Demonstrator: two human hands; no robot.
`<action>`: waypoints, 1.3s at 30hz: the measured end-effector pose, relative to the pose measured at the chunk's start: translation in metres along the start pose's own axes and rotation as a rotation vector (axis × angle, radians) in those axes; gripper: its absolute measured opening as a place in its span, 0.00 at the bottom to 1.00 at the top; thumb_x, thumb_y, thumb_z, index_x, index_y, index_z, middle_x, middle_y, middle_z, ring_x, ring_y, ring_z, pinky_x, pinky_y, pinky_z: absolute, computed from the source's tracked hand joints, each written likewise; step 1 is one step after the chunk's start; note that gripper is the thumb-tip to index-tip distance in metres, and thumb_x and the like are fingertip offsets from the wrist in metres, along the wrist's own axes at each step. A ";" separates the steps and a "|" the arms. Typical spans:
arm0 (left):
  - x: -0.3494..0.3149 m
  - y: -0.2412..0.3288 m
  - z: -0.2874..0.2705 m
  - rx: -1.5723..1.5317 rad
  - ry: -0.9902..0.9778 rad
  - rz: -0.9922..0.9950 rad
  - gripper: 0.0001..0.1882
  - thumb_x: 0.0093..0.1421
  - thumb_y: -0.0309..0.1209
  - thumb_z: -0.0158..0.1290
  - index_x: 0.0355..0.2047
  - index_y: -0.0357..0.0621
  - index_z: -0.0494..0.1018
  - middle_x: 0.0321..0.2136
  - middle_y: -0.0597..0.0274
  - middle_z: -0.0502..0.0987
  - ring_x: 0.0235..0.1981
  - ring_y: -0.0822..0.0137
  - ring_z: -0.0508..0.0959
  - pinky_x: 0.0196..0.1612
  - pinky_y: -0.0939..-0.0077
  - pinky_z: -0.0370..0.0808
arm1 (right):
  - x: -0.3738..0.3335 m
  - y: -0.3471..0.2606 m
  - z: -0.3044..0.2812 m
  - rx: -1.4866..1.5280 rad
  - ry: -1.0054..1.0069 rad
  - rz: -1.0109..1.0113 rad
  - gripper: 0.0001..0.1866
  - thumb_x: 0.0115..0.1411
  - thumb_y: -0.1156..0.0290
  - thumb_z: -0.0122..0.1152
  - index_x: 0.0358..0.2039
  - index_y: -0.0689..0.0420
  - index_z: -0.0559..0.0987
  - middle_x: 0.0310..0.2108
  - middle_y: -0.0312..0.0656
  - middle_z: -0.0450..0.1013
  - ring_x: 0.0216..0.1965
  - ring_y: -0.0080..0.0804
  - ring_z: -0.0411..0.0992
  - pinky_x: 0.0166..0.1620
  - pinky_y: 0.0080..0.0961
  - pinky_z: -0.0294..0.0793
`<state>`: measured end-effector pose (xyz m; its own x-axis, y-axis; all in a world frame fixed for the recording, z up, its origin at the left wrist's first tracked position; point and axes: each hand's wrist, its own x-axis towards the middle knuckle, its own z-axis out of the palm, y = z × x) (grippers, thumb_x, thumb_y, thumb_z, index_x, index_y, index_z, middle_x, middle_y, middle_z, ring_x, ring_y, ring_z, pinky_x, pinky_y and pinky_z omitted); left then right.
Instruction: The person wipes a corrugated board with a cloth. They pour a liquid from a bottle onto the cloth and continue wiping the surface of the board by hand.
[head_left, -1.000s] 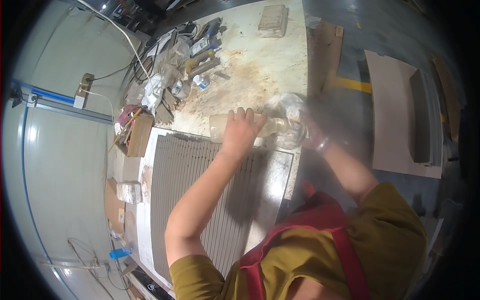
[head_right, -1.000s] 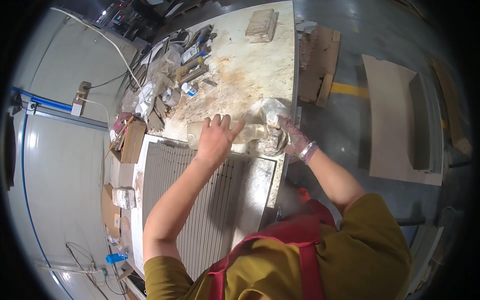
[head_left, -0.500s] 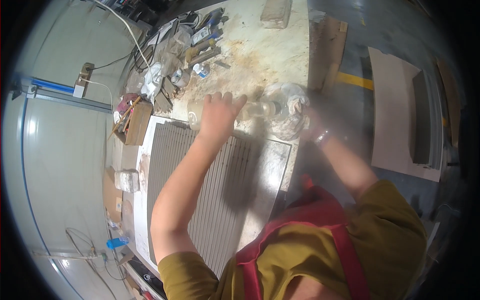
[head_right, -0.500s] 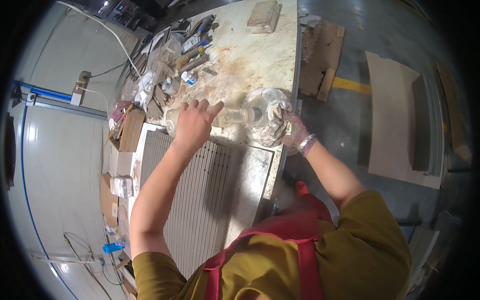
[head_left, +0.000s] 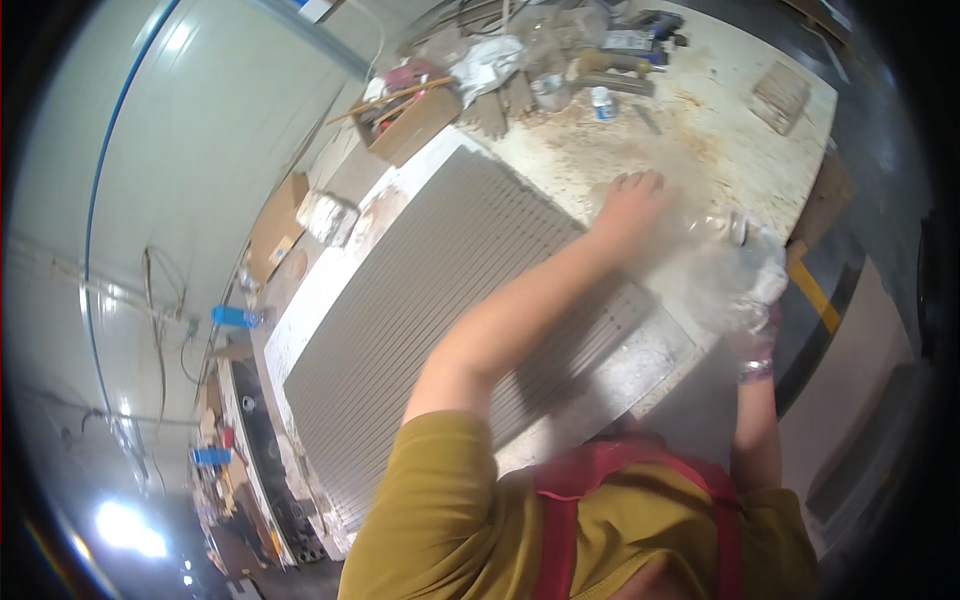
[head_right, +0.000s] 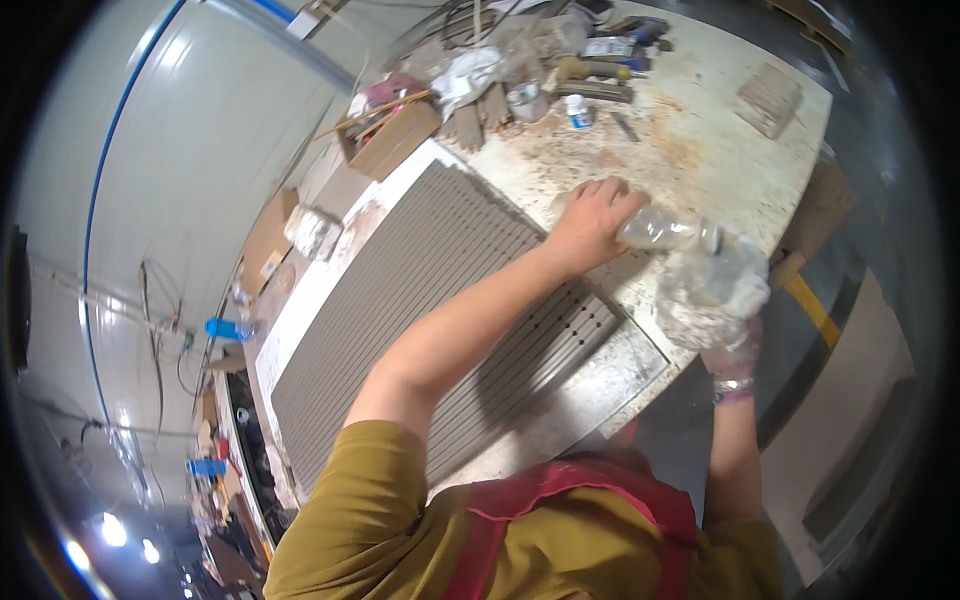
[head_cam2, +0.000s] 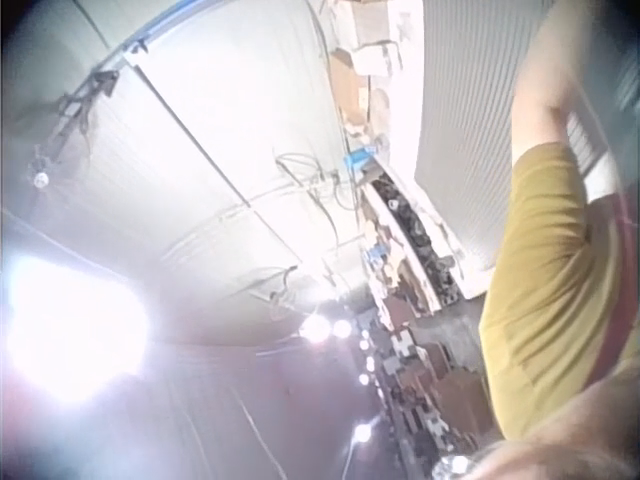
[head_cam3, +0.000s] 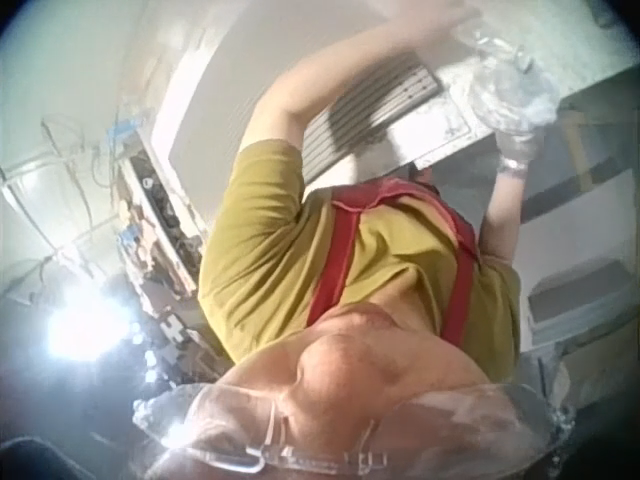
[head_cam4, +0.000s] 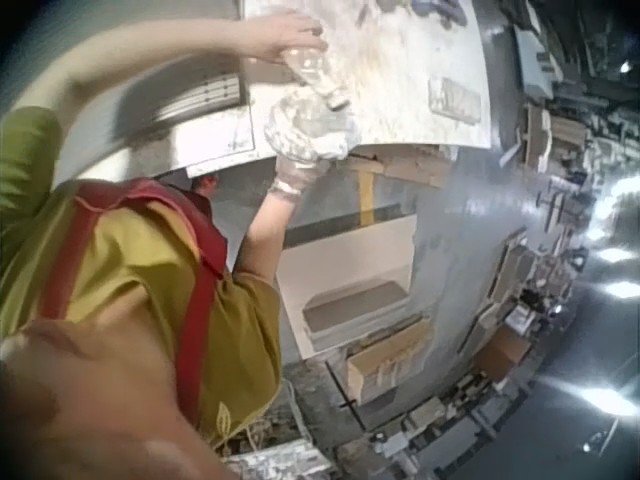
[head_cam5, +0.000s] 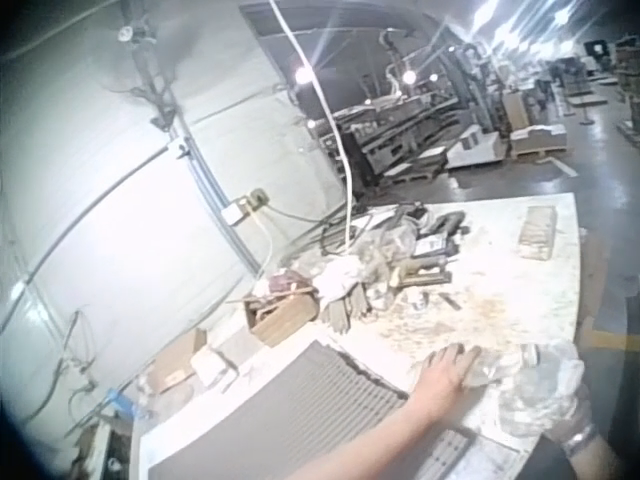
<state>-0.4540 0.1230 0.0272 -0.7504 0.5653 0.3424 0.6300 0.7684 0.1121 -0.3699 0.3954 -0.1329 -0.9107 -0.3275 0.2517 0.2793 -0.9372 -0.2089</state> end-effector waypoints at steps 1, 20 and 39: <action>0.000 -0.006 0.007 -0.080 0.180 -0.058 0.34 0.41 0.32 0.63 0.51 0.50 0.65 0.42 0.52 0.69 0.47 0.55 0.70 0.49 0.58 0.66 | -0.001 -0.006 -0.009 0.096 -0.074 0.009 0.36 0.62 0.43 0.39 0.63 0.56 0.57 0.63 0.46 0.55 0.62 0.50 0.55 0.62 0.52 0.54; -0.312 -0.068 -0.179 -0.281 0.376 -1.130 0.34 0.60 0.41 0.53 0.62 0.44 0.56 0.60 0.49 0.62 0.61 0.56 0.61 0.59 0.59 0.64 | 0.061 -0.068 0.089 -0.604 0.243 -0.126 0.29 0.62 0.54 0.48 0.60 0.56 0.61 0.60 0.44 0.60 0.57 0.42 0.63 0.57 0.47 0.66; -0.700 0.167 -0.217 0.192 -0.248 -1.243 0.55 0.36 0.49 0.68 0.61 0.40 0.54 0.65 0.48 0.51 0.65 0.49 0.51 0.61 0.46 0.48 | -0.086 0.589 0.298 -1.882 -1.643 0.015 0.35 0.52 0.38 0.51 0.58 0.38 0.66 0.66 0.34 0.53 0.68 0.45 0.44 0.62 0.69 0.31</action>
<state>0.2197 -0.2093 0.0088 -0.8409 -0.5353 -0.0791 -0.5408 0.8367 0.0869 -0.0364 -0.1642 0.0036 0.1657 -0.9581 0.2335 -0.9546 -0.2152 -0.2057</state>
